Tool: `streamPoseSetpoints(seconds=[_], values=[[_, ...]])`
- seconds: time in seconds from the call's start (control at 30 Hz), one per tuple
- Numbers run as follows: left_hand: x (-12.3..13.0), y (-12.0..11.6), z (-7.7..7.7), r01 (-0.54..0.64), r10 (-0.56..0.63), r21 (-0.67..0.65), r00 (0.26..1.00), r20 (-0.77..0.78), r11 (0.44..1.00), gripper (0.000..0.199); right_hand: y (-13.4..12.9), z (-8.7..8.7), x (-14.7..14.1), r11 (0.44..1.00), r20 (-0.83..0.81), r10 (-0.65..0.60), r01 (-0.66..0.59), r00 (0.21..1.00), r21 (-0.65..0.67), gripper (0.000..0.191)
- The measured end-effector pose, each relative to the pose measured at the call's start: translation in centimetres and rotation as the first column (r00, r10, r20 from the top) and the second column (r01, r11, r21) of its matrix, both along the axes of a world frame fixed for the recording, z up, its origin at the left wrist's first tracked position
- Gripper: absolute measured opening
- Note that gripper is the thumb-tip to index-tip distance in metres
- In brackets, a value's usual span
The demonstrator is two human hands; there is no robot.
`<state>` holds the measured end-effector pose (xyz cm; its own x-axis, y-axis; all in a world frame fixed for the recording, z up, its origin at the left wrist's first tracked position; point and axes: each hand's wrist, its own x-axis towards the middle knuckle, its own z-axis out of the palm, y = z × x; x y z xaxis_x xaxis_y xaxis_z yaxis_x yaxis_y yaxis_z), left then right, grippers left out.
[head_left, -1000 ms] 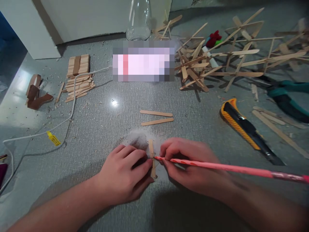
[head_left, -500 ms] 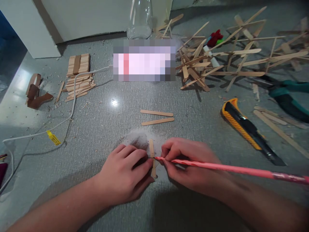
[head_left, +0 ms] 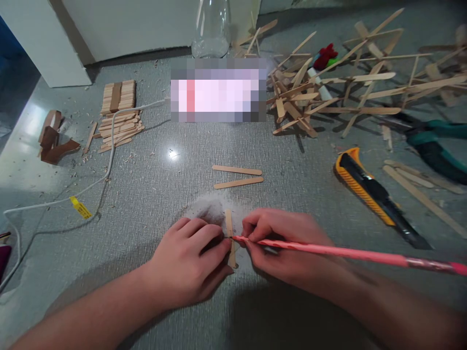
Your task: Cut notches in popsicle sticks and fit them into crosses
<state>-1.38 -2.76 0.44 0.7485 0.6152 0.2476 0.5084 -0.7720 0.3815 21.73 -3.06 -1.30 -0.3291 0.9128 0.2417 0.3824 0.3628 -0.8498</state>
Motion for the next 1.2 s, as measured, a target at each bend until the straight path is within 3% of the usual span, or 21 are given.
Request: streamPoseSetpoints(seconds=[0.53, 0.83, 1.2], values=[[-0.09, -0.01, -0.05, 0.007, -0.007, -0.014, 1.0, -0.002, 1.0, 0.023, 0.06, 0.02, 0.03, 1.0, -0.003, 0.008, -0.008, 1.0, -0.022, 0.022], [-0.08, 0.17, -0.09, 0.015, -0.015, -0.005, 1.0, 0.012, 1.0, 0.022, 0.26, 0.38, 0.29, 0.997, -0.045, -0.059, 0.057, 0.997, -0.044, 0.018], [-0.01, 0.38, 0.1, 0.025, -0.025, 0.013, 1.0, 0.011, 1.0, 0.018, 0.09, 0.09, 0.1, 0.998, -0.032, 0.063, -0.063, 0.998, -0.015, 0.019]])
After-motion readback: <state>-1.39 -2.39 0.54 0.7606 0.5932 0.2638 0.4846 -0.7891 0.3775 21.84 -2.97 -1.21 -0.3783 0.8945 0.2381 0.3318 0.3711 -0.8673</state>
